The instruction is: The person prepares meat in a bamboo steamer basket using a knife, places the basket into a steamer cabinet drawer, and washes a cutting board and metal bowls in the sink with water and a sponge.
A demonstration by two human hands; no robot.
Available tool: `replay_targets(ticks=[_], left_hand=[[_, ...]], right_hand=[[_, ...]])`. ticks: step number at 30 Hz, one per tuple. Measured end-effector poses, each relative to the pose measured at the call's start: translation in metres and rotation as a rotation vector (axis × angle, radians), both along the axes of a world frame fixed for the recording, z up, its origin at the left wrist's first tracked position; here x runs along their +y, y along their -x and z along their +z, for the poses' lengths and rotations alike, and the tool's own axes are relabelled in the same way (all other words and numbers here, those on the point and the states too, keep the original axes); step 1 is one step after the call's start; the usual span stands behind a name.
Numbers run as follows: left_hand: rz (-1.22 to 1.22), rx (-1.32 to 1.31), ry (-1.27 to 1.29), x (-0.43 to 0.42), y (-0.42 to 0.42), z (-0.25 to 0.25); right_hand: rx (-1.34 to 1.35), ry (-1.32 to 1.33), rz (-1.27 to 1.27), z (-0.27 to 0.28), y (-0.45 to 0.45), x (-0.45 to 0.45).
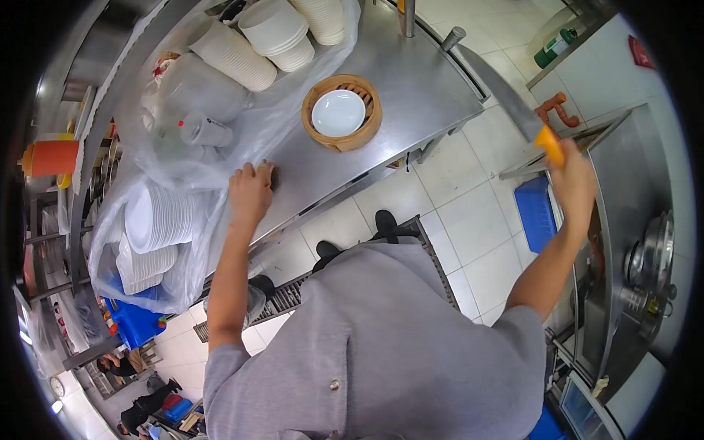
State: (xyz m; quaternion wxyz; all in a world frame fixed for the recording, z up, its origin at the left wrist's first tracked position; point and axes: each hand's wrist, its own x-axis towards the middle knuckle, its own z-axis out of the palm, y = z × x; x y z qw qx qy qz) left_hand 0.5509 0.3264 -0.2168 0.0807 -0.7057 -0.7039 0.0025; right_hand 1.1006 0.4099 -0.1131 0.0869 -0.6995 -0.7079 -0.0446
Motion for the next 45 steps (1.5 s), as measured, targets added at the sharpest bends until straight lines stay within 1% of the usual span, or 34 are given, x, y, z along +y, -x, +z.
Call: replay_targets(ticks=[1, 2, 3, 4, 5, 6, 7, 8, 9, 10, 11, 13, 14, 16, 18, 19, 21, 23, 24, 26, 27, 29, 33, 35, 36, 38, 41, 43, 45], left_hand=[[-0.003, 0.004, -0.001, 0.003, 0.007, 0.005], [0.025, -0.148, -0.01, 0.005, 0.015, 0.01], [0.058, -0.297, -0.026, 0.008, 0.022, 0.015], [0.026, -0.352, -0.068, 0.012, 0.029, 0.021], [0.039, -0.334, -0.082, 0.017, 0.03, 0.03], [0.031, -0.409, -0.079, 0.022, 0.024, 0.042], [0.018, -0.49, -0.075, 0.027, 0.015, 0.053], [0.02, -0.486, -0.077, 0.034, 0.004, 0.064], [-0.029, -0.523, -0.136, 0.043, -0.01, 0.076], [-0.081, -0.561, -0.195, 0.052, -0.023, 0.084], [-0.088, -0.564, -0.196, 0.063, -0.033, 0.089], [-0.203, -0.654, -0.249, 0.087, -0.051, 0.093], [-0.218, -0.659, -0.255, 0.097, -0.06, 0.093], [-0.204, -0.783, -0.093, 0.113, -0.077, 0.093], [-0.229, -0.798, -0.074, 0.126, -0.09, 0.087], [-0.239, -0.807, -0.052, 0.13, -0.096, 0.084], [-0.29, -0.776, -0.07, 0.135, -0.103, 0.08], [-0.335, -0.741, -0.086, 0.138, -0.107, 0.078], [-0.361, -0.698, -0.08, 0.138, -0.109, 0.079], [-0.387, -0.652, -0.072, 0.139, -0.112, 0.08], [-0.403, -0.625, -0.079, 0.14, -0.113, 0.08], [-0.417, -0.593, -0.087, 0.142, -0.115, 0.082], [-0.424, -0.502, -0.075, 0.147, -0.117, 0.083], [-0.44, -0.484, -0.072, 0.146, -0.118, 0.081], [-0.44, -0.457, -0.064, 0.144, -0.12, 0.08], [-0.472, -0.43, -0.042, 0.146, -0.128, 0.081], [-0.541, -0.452, -0.002, 0.145, -0.133, 0.078], [-0.519, -0.432, 0.023, 0.149, -0.134, 0.076], [-0.525, -0.409, 0.036, 0.152, -0.133, 0.079]], right_hand=[[0.32, 0.177, -0.045, -0.005, 0.011, -0.013], [0.643, 0.356, -0.085, -0.012, 0.028, -0.026], [0.835, 0.443, -0.056, -0.03, 0.043, -0.037], [1.028, 0.528, -0.015, -0.048, 0.06, -0.044], [1.148, 0.58, 0.036, -0.06, 0.08, -0.049], [1.264, 0.64, 0.084, -0.069, 0.1, -0.053], [1.35, 0.645, 0.122, -0.074, 0.123, -0.054], [1.435, 0.644, 0.152, -0.074, 0.143, -0.056], [1.437, 0.64, 0.151, -0.066, 0.158, -0.056], [1.496, 0.675, 0.188, -0.054, 0.17, -0.052], [1.555, 0.709, 0.224, -0.047, 0.18, -0.05], [1.539, 0.67, 0.253, -0.043, 0.193, -0.043], [1.522, 0.639, 0.287, -0.041, 0.197, -0.039], [1.528, 0.61, 0.276, -0.042, 0.204, -0.034], [1.536, 0.588, 0.262, -0.047, 0.208, -0.03], [1.497, 0.577, 0.25, -0.05, 0.21, -0.029], [1.463, 0.563, 0.235, -0.05, 0.213, -0.027], [1.336, 0.541, 0.205, -0.049, 0.216, -0.026], [1.34, 0.539, 0.201, -0.05, 0.218, -0.025], [1.198, 0.496, 0.229, -0.057, 0.222, -0.022], [1.203, 0.496, 0.228, -0.067, 0.223, -0.023], [1.052, 0.324, 0.305, -0.088, 0.227, -0.025], [1.073, 0.409, 0.342, -0.091, 0.217, -0.067], [1.163, 0.642, 0.256, -0.086, 0.208, -0.095], [1.165, 0.647, 0.247, -0.082, 0.206, -0.098], [1.328, 0.712, 0.275, -0.076, 0.205, -0.102], [1.303, 0.635, 0.271, -0.079, 0.224, -0.057], [1.321, 0.615, 0.26, -0.081, 0.239, -0.039], [1.491, 0.563, 0.249, -0.092, 0.252, -0.037]])
